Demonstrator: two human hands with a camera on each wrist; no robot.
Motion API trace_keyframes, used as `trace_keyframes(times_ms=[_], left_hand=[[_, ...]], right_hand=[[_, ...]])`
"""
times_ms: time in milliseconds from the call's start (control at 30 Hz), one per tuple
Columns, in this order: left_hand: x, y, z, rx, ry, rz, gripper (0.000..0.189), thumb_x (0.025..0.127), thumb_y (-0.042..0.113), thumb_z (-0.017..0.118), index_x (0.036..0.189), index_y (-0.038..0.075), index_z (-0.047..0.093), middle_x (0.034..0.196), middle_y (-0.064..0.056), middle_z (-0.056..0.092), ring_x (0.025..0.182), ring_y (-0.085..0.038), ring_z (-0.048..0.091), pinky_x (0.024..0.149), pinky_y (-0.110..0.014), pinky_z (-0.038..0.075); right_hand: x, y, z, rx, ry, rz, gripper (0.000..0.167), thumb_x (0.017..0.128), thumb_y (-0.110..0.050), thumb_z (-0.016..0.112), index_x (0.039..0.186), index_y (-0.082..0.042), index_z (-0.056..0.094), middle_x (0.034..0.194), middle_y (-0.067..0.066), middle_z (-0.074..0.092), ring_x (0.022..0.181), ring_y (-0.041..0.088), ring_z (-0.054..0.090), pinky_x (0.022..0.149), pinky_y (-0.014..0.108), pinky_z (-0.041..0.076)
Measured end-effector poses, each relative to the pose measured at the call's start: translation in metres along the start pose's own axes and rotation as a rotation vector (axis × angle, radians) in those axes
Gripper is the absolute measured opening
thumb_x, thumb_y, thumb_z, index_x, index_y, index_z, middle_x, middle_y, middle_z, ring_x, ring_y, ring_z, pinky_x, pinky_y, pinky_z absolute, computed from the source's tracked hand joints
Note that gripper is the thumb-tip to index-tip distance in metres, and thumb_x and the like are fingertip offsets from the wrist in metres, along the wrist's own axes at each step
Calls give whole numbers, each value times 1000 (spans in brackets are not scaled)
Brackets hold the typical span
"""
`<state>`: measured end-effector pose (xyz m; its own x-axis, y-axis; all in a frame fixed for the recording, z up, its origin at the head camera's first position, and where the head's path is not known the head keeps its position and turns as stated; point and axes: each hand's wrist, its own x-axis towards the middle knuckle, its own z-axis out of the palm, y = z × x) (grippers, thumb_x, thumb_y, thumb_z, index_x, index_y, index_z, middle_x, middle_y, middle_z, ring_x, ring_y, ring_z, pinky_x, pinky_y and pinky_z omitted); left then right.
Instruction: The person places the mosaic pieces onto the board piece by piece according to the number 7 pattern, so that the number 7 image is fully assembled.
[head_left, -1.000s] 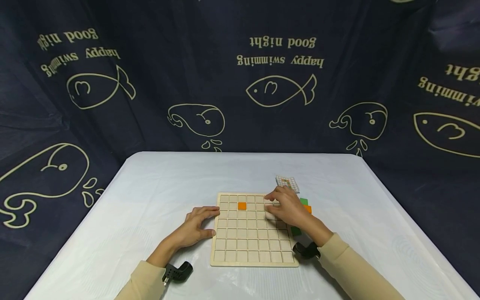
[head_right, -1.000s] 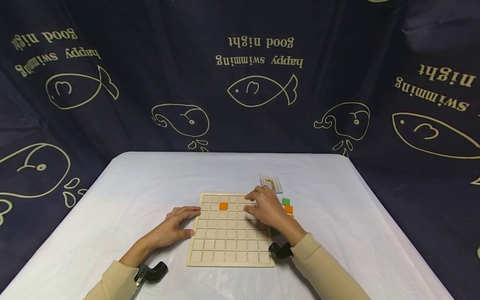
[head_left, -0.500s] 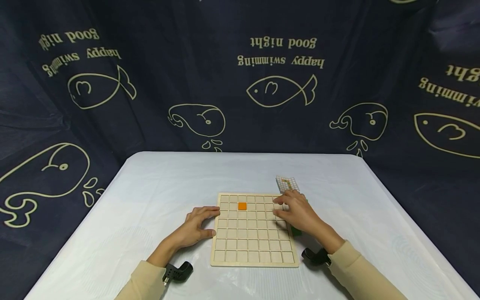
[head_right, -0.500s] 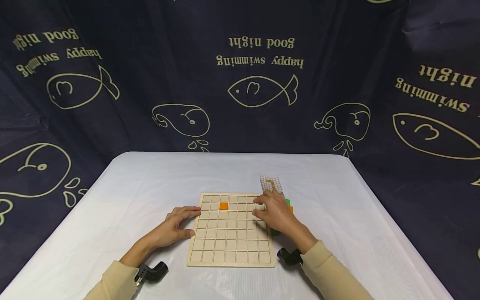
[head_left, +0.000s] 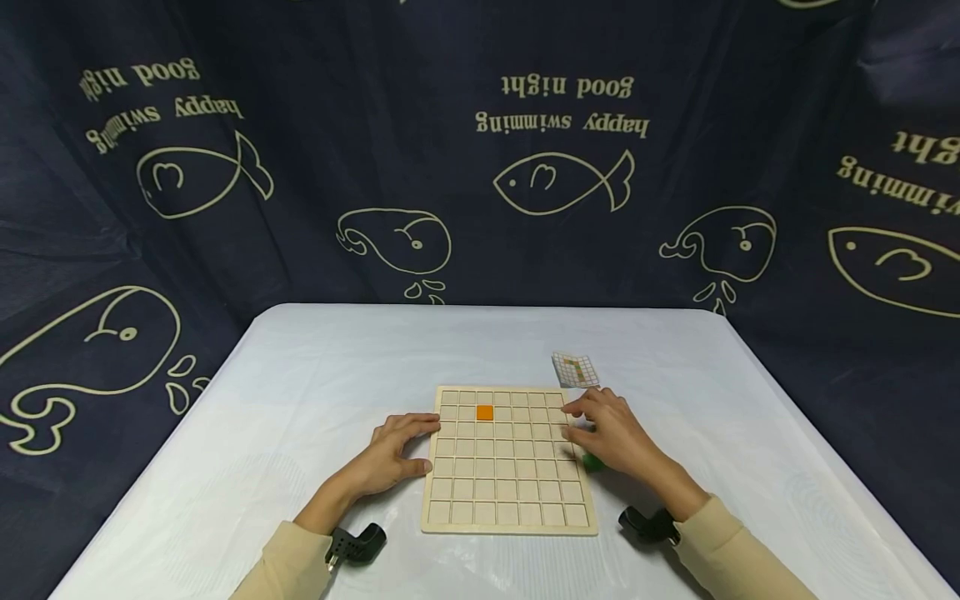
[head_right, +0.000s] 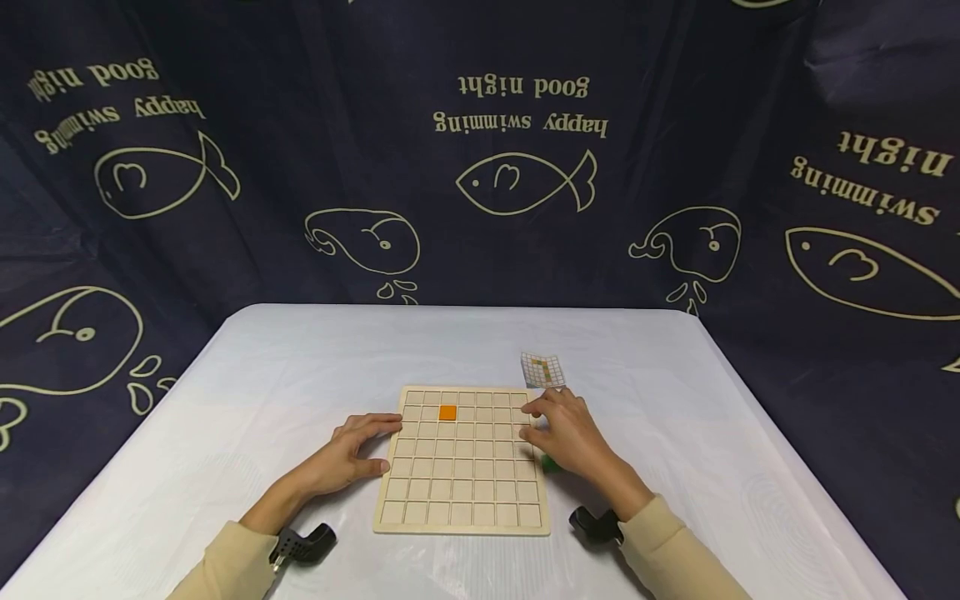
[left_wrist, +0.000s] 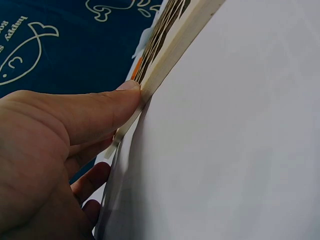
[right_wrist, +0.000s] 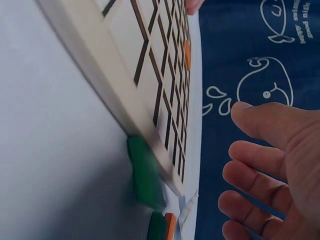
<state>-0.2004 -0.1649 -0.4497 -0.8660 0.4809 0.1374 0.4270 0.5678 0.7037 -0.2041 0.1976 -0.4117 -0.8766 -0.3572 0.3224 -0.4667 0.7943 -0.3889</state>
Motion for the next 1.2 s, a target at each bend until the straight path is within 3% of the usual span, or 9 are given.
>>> trace_keyframes(times_ms=[167, 500, 733, 1033, 1200], left_hand=[[0, -1, 1, 1, 1, 1, 56, 81, 17, 71, 133, 9, 53, 145, -2, 44, 132, -28, 31, 101, -49, 19], [0, 0, 0, 8, 0, -11, 56, 81, 18, 71, 133, 10, 53, 146, -1, 43, 132, -27, 31, 101, -49, 20], [0, 0, -1, 7, -2, -7, 56, 81, 19, 72, 133, 10, 53, 146, -2, 43, 133, -28, 31, 101, -49, 20], [0, 0, -1, 12, 1, 5, 56, 81, 18, 71, 133, 9, 53, 146, -2, 43, 132, -27, 32, 100, -48, 21], [0, 0, -1, 9, -1, 3, 56, 81, 18, 71, 133, 10, 53, 146, -2, 43, 131, -27, 32, 100, -47, 21]], right_hand=[[-5, 4, -1, -4, 9, 1, 29, 79, -22, 75, 105, -9, 70, 90, 2, 60, 83, 13, 47, 77, 34, 33], [-14, 8, -3, -28, 21, -7, 29, 78, -22, 76, 104, -9, 70, 91, 0, 61, 84, 14, 49, 78, 36, 35], [-19, 12, -5, -41, -1, 50, 29, 78, -23, 76, 104, -10, 69, 95, -2, 61, 87, 14, 47, 80, 36, 34], [-28, 19, -10, -32, -36, 81, 31, 77, -25, 77, 104, -11, 70, 82, -3, 56, 77, 10, 37, 74, 33, 28], [-33, 20, -10, -71, -47, 69, 34, 75, -29, 78, 104, -13, 70, 95, -2, 60, 80, 10, 38, 75, 33, 29]])
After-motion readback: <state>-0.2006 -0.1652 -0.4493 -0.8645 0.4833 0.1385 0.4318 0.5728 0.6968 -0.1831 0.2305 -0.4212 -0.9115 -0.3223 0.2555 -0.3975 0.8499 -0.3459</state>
